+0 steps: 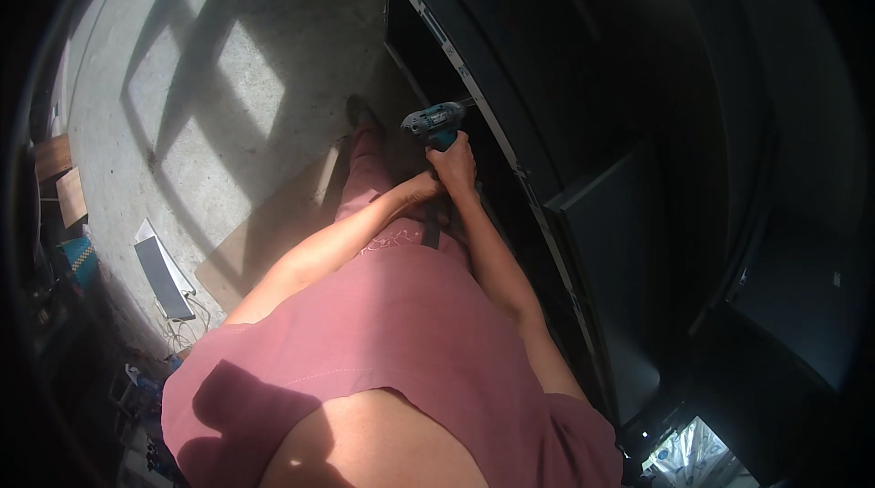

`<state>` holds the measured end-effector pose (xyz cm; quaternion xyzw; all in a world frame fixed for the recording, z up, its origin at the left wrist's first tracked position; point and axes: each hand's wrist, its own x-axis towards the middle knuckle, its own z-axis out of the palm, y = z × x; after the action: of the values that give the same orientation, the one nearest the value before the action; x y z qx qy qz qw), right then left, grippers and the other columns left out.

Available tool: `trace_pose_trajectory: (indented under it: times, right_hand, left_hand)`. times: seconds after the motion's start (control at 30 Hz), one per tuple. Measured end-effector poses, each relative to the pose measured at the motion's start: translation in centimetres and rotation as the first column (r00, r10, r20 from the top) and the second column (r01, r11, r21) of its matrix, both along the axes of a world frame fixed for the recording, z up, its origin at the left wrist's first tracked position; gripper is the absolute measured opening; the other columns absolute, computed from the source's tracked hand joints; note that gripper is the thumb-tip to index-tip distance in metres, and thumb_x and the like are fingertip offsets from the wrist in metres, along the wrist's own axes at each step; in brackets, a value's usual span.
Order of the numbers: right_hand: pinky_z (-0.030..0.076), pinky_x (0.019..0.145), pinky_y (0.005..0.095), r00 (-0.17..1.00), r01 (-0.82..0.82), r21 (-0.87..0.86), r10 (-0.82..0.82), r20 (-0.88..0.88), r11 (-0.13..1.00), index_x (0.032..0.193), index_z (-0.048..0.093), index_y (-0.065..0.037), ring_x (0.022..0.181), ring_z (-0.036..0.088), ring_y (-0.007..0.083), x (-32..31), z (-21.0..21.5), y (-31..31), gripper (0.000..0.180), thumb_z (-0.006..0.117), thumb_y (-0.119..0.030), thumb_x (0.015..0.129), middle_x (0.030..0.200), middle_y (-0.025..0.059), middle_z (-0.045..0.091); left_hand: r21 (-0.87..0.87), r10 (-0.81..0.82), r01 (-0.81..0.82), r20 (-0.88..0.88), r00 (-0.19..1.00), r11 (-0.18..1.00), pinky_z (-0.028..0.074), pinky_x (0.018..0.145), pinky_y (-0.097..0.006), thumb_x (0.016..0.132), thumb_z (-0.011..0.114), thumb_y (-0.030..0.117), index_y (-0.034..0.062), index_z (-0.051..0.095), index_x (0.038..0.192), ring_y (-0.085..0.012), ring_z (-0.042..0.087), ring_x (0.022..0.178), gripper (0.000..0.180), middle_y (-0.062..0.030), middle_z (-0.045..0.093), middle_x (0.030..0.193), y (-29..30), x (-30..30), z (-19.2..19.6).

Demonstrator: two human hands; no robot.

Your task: The person fastens the panels of a cabinet unit using a power drill.

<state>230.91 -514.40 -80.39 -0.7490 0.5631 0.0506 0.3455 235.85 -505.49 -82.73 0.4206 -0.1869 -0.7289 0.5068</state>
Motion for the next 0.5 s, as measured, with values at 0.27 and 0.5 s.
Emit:
trace_pose_trajectory:
  times: [0.27, 0.5]
  right_hand:
    - [0.044, 0.089, 0.0427, 1.000, -0.015, 0.021, 0.015, -0.009, 1.000, 0.126, 0.040, 0.004, 0.105, 0.056, 0.0406, 0.3, 0.2, 0.1, 0.079, 0.069, -0.038, 0.066, 0.110, 0.0291, 0.057]
    - [0.044, 0.088, 0.0425, 1.000, -0.018, 0.041, 0.018, -0.019, 0.999, 0.120, 0.043, 0.005, 0.103, 0.057, 0.0403, -0.2, 0.3, 0.4, 0.072, 0.070, -0.036, 0.067, 0.107, 0.0283, 0.059]
  left_hand:
    - [-0.008, 0.083, -0.083, 0.037, 0.996, 0.997, 0.040, 0.090, -0.030, 0.073, 0.072, 0.026, 0.0032, 0.057, 0.115, -0.0181, 0.052, 0.104, 0.050, -0.0088, 0.059, 0.112, 0.3, -0.4, -1.9]
    - [0.043, 0.017, -0.016, -0.017, 1.000, 0.999, 0.040, 0.090, -0.031, 0.073, 0.072, 0.026, 0.0028, 0.057, 0.116, -0.0196, 0.052, 0.105, 0.052, -0.0096, 0.059, 0.112, 0.8, -0.6, -1.9]
